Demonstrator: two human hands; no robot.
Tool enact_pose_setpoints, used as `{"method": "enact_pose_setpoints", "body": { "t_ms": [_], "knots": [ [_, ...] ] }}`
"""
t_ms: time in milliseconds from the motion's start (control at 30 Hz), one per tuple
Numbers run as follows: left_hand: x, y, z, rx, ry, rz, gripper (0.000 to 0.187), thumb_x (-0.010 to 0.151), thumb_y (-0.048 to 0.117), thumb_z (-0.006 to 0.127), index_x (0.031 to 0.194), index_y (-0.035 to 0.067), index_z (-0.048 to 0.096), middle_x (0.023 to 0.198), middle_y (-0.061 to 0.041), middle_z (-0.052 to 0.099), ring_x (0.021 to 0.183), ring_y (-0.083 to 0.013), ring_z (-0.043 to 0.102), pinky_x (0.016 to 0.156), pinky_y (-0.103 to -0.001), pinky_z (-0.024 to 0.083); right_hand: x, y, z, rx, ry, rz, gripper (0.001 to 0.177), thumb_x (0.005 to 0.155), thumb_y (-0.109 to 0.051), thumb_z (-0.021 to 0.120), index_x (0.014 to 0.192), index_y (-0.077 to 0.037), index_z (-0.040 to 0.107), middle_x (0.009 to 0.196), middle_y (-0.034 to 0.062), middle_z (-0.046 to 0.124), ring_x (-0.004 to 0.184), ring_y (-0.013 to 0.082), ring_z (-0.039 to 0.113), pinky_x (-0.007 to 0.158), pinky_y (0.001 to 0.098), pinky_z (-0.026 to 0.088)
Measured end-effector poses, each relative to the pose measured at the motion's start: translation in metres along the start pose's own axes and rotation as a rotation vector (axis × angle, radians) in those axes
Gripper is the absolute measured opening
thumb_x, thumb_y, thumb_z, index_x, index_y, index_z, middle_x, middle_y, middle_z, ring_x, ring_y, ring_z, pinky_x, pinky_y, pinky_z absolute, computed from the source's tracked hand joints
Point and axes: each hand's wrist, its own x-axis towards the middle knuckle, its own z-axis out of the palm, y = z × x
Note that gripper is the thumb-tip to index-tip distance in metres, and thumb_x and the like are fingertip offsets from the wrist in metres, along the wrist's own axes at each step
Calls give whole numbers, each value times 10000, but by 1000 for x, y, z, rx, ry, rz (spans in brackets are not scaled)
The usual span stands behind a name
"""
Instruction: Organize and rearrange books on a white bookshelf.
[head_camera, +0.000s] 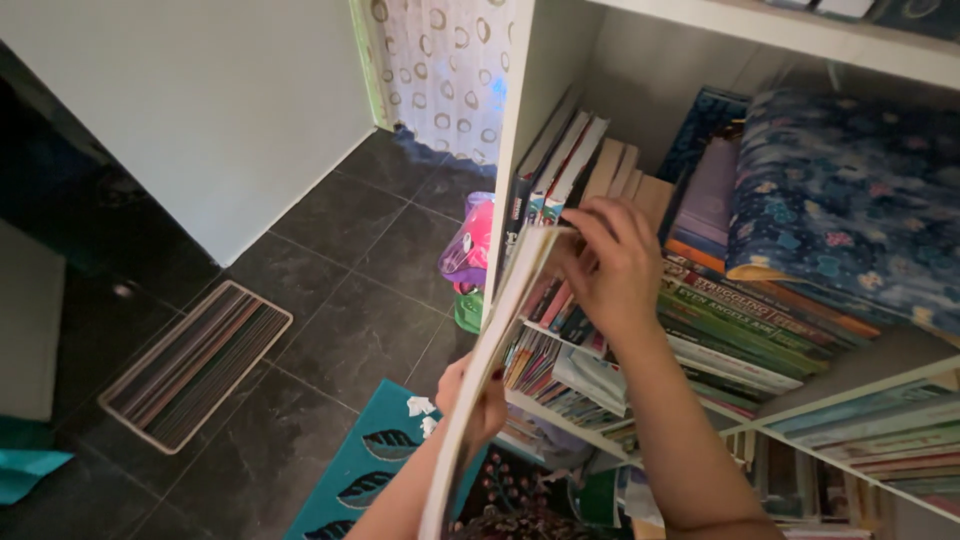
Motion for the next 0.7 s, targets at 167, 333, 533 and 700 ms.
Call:
{"method": "enact_pose_setpoints", "body": {
  "t_ms": [167, 333, 533, 700],
  "knots": [
    [5, -14, 3, 42, -82, 156, 216, 960, 60, 609, 1136, 3, 720, 1032, -124, 741, 949, -178, 734, 817, -324, 598, 3, -1, -6, 4, -24, 10, 491, 719, -49, 817, 1199, -61, 709, 1241, 127, 634, 1228, 371, 586, 1048, 470, 488],
    [-34, -60, 6, 143, -38, 62, 295, 1000, 91, 540, 1250, -15, 656, 1196, -215, 682, 1082, -327, 680, 914, -375, 551, 0, -1, -3, 14, -22, 29, 467, 772, -59, 809, 1228, -50, 707, 1245, 129, 631, 1227, 365, 582, 1042, 469, 487],
    [-34, -75, 2, 83, -99, 76, 269, 1048, 39, 512, 1286, 1, 631, 1172, -224, 696, 1067, -372, 689, 925, -413, 543, 3, 1, -3, 2, -17, 13, 438, 805, -85, 796, 1235, -54, 717, 1235, 126, 630, 1215, 359, 585, 1025, 458, 493],
    [-66, -147, 12, 249, -105, -41, 279, 992, 81, 581, 1248, 1, 660, 1107, -217, 721, 977, -360, 695, 852, -389, 546, 2, 1, -5, -24, -36, 16, 454, 809, -98, 794, 1255, -58, 719, 1232, 128, 632, 1219, 358, 587, 1017, 454, 494]
  ]
}}
